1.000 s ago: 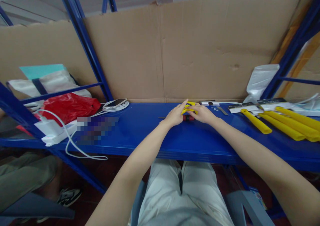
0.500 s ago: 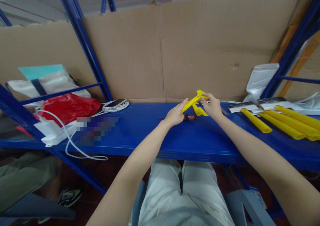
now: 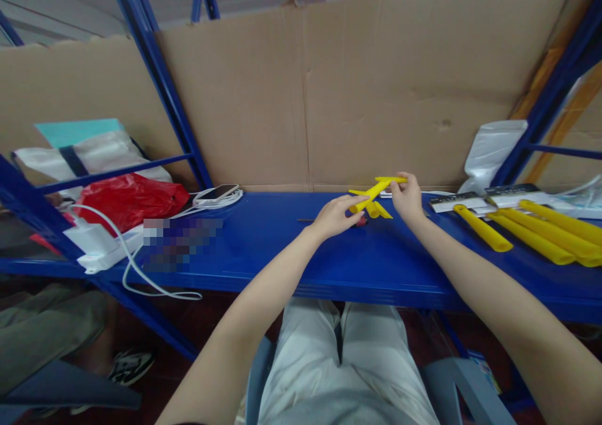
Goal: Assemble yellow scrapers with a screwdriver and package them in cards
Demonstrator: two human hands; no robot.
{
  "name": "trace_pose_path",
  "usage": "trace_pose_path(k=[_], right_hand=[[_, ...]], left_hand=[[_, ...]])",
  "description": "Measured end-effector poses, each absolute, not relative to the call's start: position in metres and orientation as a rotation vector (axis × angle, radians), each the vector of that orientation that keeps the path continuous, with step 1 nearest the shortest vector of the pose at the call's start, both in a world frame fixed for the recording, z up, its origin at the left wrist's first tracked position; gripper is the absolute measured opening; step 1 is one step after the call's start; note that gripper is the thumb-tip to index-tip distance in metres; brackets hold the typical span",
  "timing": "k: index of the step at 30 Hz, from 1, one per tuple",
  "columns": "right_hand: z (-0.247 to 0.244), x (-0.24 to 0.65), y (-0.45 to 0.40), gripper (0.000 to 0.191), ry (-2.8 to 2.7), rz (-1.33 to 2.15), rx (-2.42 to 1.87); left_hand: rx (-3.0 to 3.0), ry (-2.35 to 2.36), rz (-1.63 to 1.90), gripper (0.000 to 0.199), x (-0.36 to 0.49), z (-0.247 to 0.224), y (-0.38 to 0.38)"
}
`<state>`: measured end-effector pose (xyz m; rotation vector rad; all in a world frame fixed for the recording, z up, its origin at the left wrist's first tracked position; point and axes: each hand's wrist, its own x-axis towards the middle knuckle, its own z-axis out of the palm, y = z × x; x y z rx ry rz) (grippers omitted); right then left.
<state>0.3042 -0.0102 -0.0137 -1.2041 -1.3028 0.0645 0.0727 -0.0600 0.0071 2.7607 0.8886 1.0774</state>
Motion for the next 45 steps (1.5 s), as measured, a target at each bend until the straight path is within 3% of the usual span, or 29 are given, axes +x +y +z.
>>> trace_pose_path(k=[5, 10, 14, 19, 27, 45], right_hand=[[-0.012, 0.303, -0.013, 0.051, -1.335, 0.199, -1.235], [-0.019, 0.305, -0.006, 0.075, -1.388, 0.345, -1.192], [-0.026, 0.304, -0.003, 0.084, -1.536, 0.394, -1.17], [-0.03, 0.301, -0.002, 0.07, -1.807, 0.295, -1.237], [-0.019, 0.305, -0.02, 0.041, -2.215, -0.019, -1.573], [-0.016, 0.298, -0.026, 0.038, -2.271, -0.053, -1.619]], left_hand=[[2.804, 0.799, 0.965, 0.039, 0.083, 0.014, -0.076], [2.861, 0.931, 0.802, 0.043, 0.095, 0.024, -0.076], [2.876, 1.052, 0.775, 0.042, 0.107, 0.033, -0.065], [2.802, 1.287, 0.831, 0.038, 0.118, 0.035, -0.047], [2.747, 1.529, 0.611, 0.037, 0.134, 0.024, -0.043], [2.558, 1.481, 0.575, 0.036, 0.125, 0.0, -0.03]])
